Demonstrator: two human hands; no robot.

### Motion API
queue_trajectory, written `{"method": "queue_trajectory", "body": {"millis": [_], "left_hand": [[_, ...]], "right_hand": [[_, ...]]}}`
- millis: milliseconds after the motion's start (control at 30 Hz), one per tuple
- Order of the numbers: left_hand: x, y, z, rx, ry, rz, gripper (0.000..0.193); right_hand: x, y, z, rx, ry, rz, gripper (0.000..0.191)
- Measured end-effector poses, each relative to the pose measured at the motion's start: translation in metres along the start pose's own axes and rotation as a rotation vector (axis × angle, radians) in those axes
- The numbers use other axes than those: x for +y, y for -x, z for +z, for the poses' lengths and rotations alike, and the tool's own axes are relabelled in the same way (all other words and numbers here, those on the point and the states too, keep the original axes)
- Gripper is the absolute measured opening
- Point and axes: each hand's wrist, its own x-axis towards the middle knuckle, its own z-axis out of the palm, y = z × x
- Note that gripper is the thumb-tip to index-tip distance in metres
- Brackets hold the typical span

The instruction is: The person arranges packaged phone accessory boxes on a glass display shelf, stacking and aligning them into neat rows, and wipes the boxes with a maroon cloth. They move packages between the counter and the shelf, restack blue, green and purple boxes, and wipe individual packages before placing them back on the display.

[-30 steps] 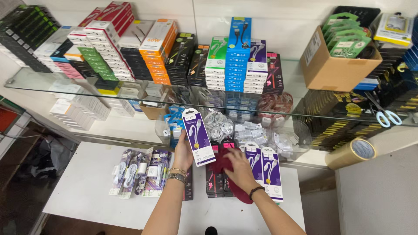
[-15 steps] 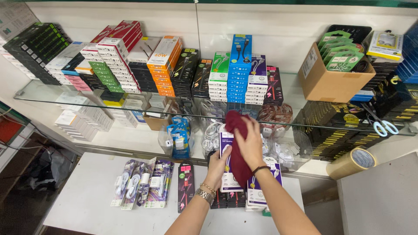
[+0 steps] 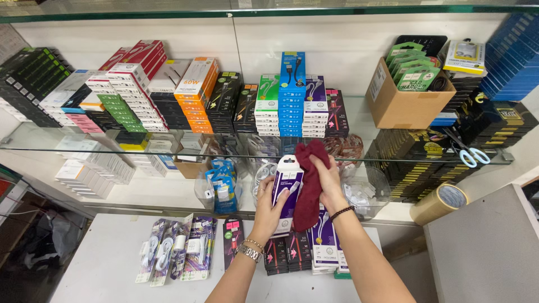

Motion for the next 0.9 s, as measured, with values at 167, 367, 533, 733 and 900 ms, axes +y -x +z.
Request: {"method": "queue_trajectory", "body": {"millis": [167, 367, 533, 733, 900], "left_hand": [[-0.001, -0.022, 0.004, 0.098, 0.269, -0.124, 0.048], [-0.012, -0.049, -0.031, 0.408, 0.886, -0.494, 0.058], [-0.015, -0.036, -0.009, 0.183, 0.914, -0.534, 0.053], [-0.037, -0.050, -0.032, 0.573, 1.008, -0.484, 0.033], [-0.043, -0.063, -0.053, 0.644, 0.843, -0.346, 0.032]], "right_hand": [[0.017, 0.023, 0.015, -0.172, -0.023, 0.001, 0.058], [0.030, 0.065, 0.001, -0.343, 0.604, 0.029, 0.083], [0.008, 0.046, 0.021, -0.354, 0.338, 0.052, 0.068], [0.040, 0.065, 0.002, -0.483, 0.501, 0.017, 0.073], [0.074, 0.071, -0.057, -0.307, 1.015, -0.220, 0.064]]}}
